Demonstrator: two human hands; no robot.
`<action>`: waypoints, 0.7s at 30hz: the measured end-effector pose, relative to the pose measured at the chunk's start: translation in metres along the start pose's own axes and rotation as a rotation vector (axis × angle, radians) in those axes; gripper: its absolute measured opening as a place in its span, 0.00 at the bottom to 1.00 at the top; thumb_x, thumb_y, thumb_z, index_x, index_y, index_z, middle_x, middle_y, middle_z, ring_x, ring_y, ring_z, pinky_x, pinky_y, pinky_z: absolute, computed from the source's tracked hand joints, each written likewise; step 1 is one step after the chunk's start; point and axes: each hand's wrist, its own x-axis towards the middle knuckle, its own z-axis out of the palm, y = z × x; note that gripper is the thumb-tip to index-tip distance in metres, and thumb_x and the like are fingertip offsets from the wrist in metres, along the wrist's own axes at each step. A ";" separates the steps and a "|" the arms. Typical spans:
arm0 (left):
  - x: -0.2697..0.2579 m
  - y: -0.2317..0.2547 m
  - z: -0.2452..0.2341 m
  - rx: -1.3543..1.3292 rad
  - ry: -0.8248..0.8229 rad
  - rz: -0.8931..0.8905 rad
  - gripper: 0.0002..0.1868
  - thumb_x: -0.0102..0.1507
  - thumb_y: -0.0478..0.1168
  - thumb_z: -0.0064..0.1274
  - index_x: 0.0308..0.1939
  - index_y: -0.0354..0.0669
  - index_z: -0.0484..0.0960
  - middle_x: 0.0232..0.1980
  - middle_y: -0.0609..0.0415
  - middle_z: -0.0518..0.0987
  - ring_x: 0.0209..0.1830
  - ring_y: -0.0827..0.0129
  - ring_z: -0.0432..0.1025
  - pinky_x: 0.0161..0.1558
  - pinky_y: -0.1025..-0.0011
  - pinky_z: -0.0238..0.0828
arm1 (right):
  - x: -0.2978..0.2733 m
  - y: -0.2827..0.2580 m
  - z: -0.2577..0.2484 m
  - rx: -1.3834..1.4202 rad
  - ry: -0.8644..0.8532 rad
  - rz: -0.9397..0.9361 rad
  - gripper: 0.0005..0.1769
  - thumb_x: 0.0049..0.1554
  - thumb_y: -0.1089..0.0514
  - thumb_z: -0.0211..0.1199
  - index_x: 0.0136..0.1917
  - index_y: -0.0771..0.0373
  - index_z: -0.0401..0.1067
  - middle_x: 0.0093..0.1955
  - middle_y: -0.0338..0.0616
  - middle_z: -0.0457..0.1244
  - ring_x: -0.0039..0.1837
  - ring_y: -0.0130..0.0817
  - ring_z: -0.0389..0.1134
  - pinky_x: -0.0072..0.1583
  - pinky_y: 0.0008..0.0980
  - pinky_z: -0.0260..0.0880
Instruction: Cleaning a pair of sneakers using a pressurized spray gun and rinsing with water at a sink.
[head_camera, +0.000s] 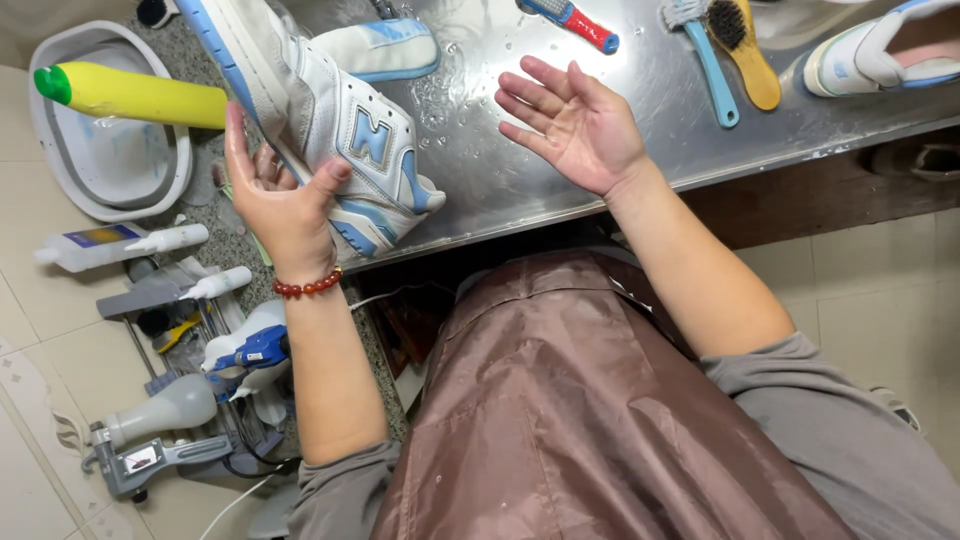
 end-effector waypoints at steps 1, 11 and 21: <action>-0.002 0.003 0.002 0.002 0.010 -0.023 0.63 0.54 0.33 0.80 0.83 0.37 0.51 0.74 0.34 0.70 0.74 0.54 0.69 0.74 0.63 0.70 | -0.001 0.000 -0.001 -0.030 -0.038 0.000 0.30 0.71 0.43 0.43 0.78 0.64 0.60 0.79 0.55 0.57 0.83 0.50 0.55 0.81 0.54 0.50; -0.011 0.001 -0.006 0.024 0.058 0.008 0.64 0.54 0.35 0.82 0.84 0.38 0.52 0.74 0.35 0.69 0.73 0.52 0.69 0.72 0.65 0.71 | -0.001 0.001 0.008 -0.037 -0.158 -0.008 0.36 0.70 0.35 0.42 0.82 0.58 0.58 0.84 0.52 0.53 0.86 0.47 0.52 0.86 0.55 0.48; -0.012 -0.004 -0.014 0.039 0.150 0.082 0.62 0.55 0.34 0.83 0.83 0.35 0.53 0.74 0.39 0.68 0.74 0.53 0.68 0.75 0.63 0.69 | -0.010 -0.002 0.074 0.551 -0.137 0.087 0.52 0.50 0.18 0.35 0.83 0.32 0.36 0.89 0.43 0.31 0.88 0.48 0.31 0.80 0.73 0.33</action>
